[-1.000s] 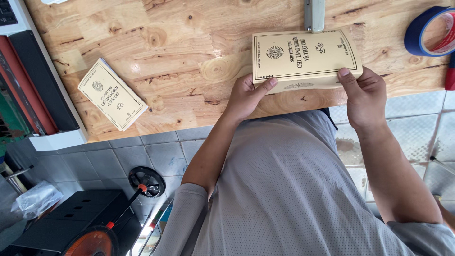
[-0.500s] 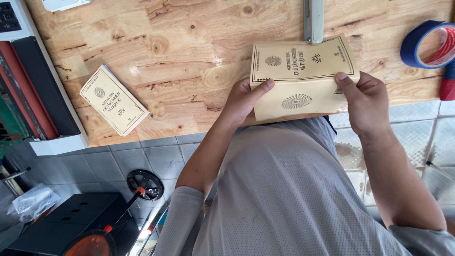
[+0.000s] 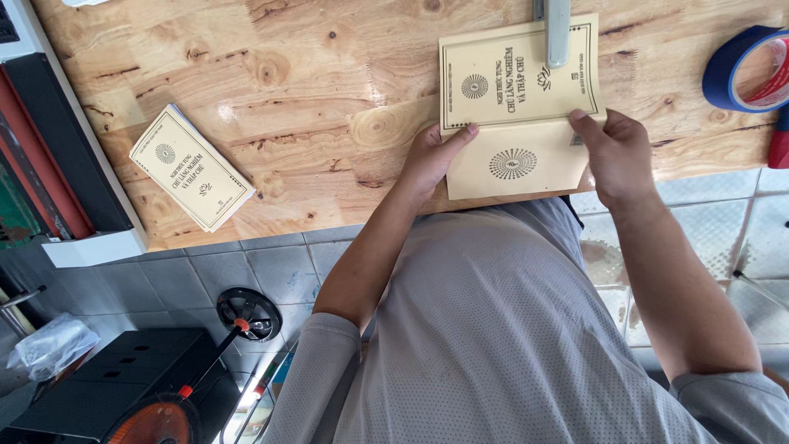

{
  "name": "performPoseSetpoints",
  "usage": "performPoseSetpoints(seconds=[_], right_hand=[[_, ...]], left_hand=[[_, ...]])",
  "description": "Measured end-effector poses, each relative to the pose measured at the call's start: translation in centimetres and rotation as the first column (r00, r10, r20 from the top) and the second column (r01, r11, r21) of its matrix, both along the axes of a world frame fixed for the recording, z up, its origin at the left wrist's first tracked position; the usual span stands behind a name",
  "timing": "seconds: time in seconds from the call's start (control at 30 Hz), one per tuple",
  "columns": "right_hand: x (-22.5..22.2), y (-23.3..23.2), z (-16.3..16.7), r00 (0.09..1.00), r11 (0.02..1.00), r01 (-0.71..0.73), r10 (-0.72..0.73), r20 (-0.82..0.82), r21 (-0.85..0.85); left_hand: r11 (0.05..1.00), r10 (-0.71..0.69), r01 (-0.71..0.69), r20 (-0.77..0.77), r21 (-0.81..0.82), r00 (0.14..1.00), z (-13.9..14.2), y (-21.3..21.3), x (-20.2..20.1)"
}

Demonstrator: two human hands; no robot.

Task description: The person repeatedly picks up small booklets from a stack, aligns them on a wooden table, and uses a handheld stapler to fasten the spine. Stapled booklets are placed into a separate pile. The process is repeated for multiple booklets.

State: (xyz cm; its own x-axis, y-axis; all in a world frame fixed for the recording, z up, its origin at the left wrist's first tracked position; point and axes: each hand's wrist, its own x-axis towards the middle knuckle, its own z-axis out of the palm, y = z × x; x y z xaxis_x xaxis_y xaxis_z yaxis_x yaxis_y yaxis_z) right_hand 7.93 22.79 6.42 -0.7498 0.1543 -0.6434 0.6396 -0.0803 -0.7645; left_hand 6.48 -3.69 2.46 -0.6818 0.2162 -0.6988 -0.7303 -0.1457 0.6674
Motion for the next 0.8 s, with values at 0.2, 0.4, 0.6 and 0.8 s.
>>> performPoseSetpoints(seconds=[0.2, 0.4, 0.6, 0.8], right_hand=[[-0.7, -1.4, -5.1, 0.872, 0.504, -0.141, 0.471, -0.135, 0.852], [-2.0, -0.7, -6.1, 0.847, 0.486, -0.225, 0.526, -0.077, 0.844], [-4.4, -1.0, -5.7, 0.854, 0.479, -0.273, 0.52, -0.019, 0.834], [-5.6, 0.3, -5.8, 0.816, 0.341, -0.345, 0.57, 0.1, 0.874]], left_hand=[[0.976, -0.079, 0.059, -0.087, -0.209, 0.993, -1.9, 0.9, -2.9], [0.988, 0.028, -0.035, -0.048, -0.149, 0.998, -1.3, -0.6, -5.0], [0.989, 0.012, -0.003, 0.057, -0.148, 0.998, -1.9, -0.9, -7.0], [0.981, 0.072, -0.055, 0.086, -0.184, 0.994, -3.2, -0.4, -7.9]])
